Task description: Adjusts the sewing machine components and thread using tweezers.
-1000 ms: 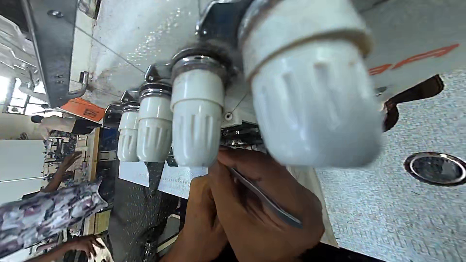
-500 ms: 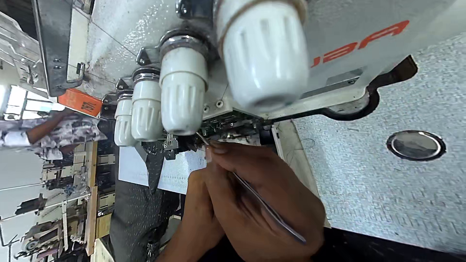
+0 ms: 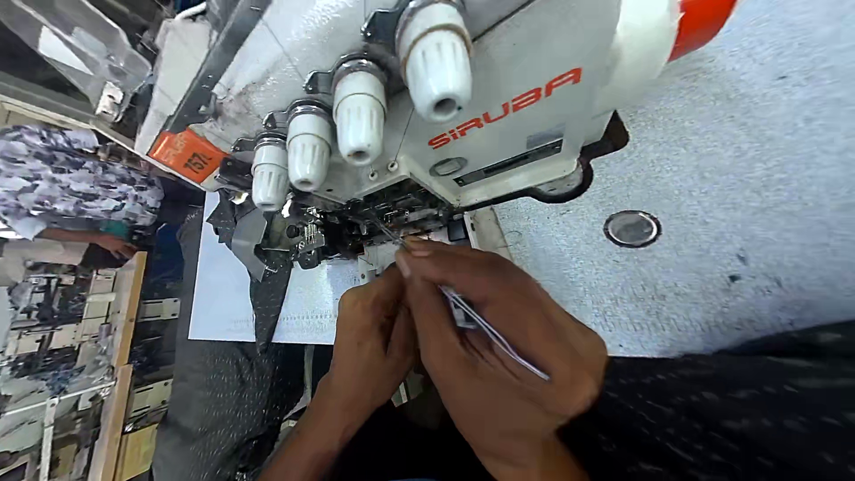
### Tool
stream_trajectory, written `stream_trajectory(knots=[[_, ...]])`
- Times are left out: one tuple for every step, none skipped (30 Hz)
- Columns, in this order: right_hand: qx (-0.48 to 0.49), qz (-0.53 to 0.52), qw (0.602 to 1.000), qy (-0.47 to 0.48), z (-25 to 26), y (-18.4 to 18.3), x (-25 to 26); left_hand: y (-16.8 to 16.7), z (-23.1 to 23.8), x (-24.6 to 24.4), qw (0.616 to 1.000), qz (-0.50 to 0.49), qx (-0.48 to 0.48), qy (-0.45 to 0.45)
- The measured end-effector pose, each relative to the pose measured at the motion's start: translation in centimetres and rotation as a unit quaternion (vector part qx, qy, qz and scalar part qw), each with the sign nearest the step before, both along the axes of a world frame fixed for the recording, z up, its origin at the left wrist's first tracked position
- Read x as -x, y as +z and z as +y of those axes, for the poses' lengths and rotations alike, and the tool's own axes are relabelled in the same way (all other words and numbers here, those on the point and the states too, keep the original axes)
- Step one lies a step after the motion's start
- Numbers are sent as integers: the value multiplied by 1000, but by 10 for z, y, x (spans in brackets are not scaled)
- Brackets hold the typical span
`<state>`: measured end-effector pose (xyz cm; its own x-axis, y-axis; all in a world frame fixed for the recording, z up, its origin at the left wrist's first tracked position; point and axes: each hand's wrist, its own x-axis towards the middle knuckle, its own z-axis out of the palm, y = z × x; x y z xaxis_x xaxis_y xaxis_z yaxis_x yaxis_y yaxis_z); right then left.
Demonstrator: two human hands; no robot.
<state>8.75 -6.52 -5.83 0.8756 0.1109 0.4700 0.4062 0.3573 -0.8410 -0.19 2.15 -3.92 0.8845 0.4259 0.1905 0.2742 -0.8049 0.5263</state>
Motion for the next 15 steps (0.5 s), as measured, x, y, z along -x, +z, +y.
stream_trajectory(knots=[[6,-7,1000,-6,-7,-3,0,-2,2,-1,1000,5,6,-5],[7,-13,1000,-8,-12,-5,-1,-3,4,-1,1000,8,18,-11],[7,-20,1000,-4,-16,-8,-4,-4,5,-1,999,12,26,-16],[7,-29,1000,6,-19,-9,-7,-4,5,-2,999,13,30,-20],[7,-39,999,17,-21,-9,-11,-5,5,-2,999,9,31,-25],[7,-49,998,26,-21,-8,-15,-6,6,-1,999,4,28,-30],[9,-60,998,35,-21,-7,-18,-6,6,-1,999,2,21,-35],[10,-70,997,44,-20,-6,-20,-6,5,0,999,0,12,-41],[16,-81,995,51,-18,-5,-21,-6,5,0,999,-2,6,-44],[23,-90,994,57,-16,-3,-21,-5,5,1,999,-5,4,-47],[30,-100,993,63,-14,-2,-21,-3,5,2,999,-11,5,-52],[38,-109,991,70,-12,-2,-21,-2,5,2,998,-18,6,-58],[47,-118,989,74,-10,-2,-20,-1,5,3,997,-27,10,-65],[55,-129,987,75,-6,-2,-21,0,6,4,997,-36,10,-72],[64,-139,985,75,-2,-2,-22,1,6,5,996,-40,9,-75]])
